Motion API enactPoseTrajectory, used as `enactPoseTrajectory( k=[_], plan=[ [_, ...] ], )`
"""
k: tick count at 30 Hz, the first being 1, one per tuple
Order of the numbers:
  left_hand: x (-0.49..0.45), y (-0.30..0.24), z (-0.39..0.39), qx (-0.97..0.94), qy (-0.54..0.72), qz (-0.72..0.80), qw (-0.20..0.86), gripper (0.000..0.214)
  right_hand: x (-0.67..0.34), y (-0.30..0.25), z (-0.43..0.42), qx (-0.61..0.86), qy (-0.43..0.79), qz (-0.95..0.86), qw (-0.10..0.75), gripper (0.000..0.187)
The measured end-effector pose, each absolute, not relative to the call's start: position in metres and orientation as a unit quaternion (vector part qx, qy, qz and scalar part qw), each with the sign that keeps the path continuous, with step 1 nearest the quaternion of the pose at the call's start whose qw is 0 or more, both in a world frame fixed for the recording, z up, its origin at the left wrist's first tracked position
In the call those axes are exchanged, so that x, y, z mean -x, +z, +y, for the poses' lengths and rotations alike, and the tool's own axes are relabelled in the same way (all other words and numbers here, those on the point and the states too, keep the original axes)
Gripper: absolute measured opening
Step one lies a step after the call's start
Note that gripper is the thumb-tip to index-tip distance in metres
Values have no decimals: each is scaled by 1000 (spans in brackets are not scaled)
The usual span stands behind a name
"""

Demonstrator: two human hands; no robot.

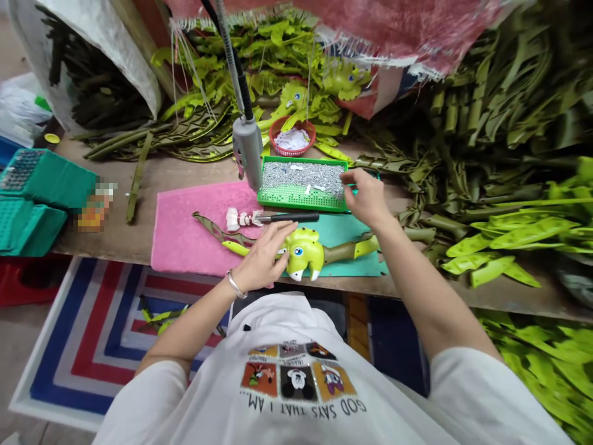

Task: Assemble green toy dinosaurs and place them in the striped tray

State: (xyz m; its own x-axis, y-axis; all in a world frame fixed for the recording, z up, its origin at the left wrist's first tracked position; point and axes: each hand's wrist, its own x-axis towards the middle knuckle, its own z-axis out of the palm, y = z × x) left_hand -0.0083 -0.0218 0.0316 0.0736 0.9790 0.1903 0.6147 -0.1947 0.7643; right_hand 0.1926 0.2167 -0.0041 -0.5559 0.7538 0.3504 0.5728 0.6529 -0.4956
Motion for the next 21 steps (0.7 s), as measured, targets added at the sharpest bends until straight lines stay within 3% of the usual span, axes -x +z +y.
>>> enactPoseTrajectory(
  k=[5, 8, 14, 18, 21],
  plan=[
    [-9, 41, 32, -430, 518, 556, 488, 42, -151, -19, 244, 384, 99, -904, 158, 35],
    [-16, 40, 76, -268, 561, 551, 557, 34, -146, -22, 250, 373, 74, -915, 135, 33],
    [-28, 41, 145, -41, 566, 543, 619, 12, -146, -13, 261, 360, 194, -886, 221, 33],
    [-33, 42, 160, 37, 595, 493, 634, 20, -144, 5, 245, 319, 329, -841, 289, 31],
    [-34, 43, 153, 61, 629, 447, 633, 26, -144, 17, 226, 284, 364, -833, 305, 28]
  ],
)
